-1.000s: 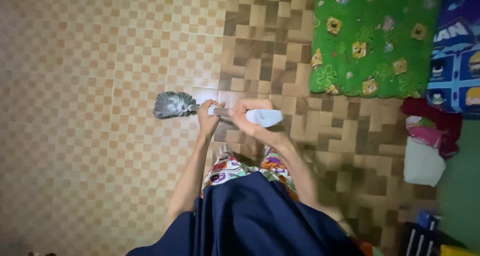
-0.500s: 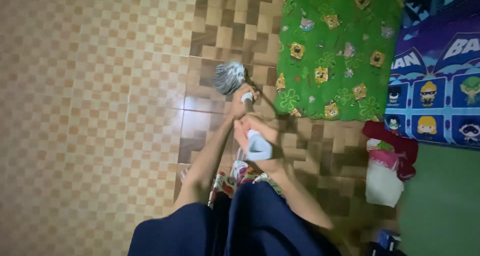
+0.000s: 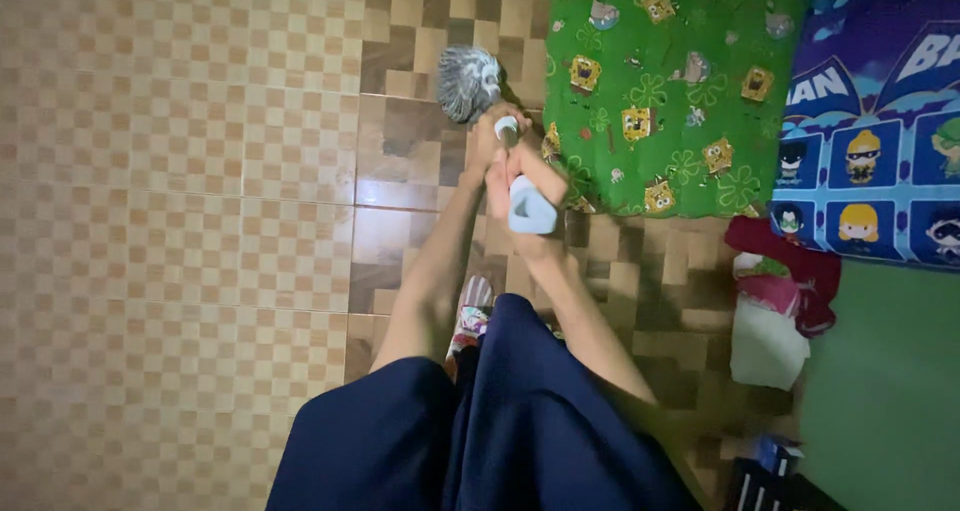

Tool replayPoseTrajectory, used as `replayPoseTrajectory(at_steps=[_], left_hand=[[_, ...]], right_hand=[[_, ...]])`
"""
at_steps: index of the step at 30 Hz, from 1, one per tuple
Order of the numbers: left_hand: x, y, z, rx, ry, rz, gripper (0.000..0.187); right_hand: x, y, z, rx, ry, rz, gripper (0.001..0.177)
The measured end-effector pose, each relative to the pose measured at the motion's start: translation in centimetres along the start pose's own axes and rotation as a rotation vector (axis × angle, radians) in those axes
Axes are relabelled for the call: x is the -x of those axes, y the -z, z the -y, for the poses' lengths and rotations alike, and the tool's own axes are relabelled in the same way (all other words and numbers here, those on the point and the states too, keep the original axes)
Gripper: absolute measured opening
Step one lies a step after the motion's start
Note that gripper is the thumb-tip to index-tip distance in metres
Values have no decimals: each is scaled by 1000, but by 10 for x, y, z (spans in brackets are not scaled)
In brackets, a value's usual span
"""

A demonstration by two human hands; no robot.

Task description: Mopping the floor with a mop.

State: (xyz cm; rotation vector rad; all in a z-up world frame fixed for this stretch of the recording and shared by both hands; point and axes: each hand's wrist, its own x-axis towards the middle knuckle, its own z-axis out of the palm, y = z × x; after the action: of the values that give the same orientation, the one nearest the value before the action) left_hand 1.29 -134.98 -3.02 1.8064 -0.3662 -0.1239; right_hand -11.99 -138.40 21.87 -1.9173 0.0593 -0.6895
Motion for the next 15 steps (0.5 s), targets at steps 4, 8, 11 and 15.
replayPoseTrajectory(at_steps=[4,8,11,15], left_hand=[[31,-11,30,-8,-1,10,16],[90,-3,-17,225,146,88,17],[146,20,-84,33,43,24,15],[227,38,-113,-51,193,42,23]], right_hand=[[-6,17,46,-52,1,39,30],[-2,43,91,54,16,18,32],[18,57,128,2,-69,1,36],[55,56,165,-22,-108,27,34]])
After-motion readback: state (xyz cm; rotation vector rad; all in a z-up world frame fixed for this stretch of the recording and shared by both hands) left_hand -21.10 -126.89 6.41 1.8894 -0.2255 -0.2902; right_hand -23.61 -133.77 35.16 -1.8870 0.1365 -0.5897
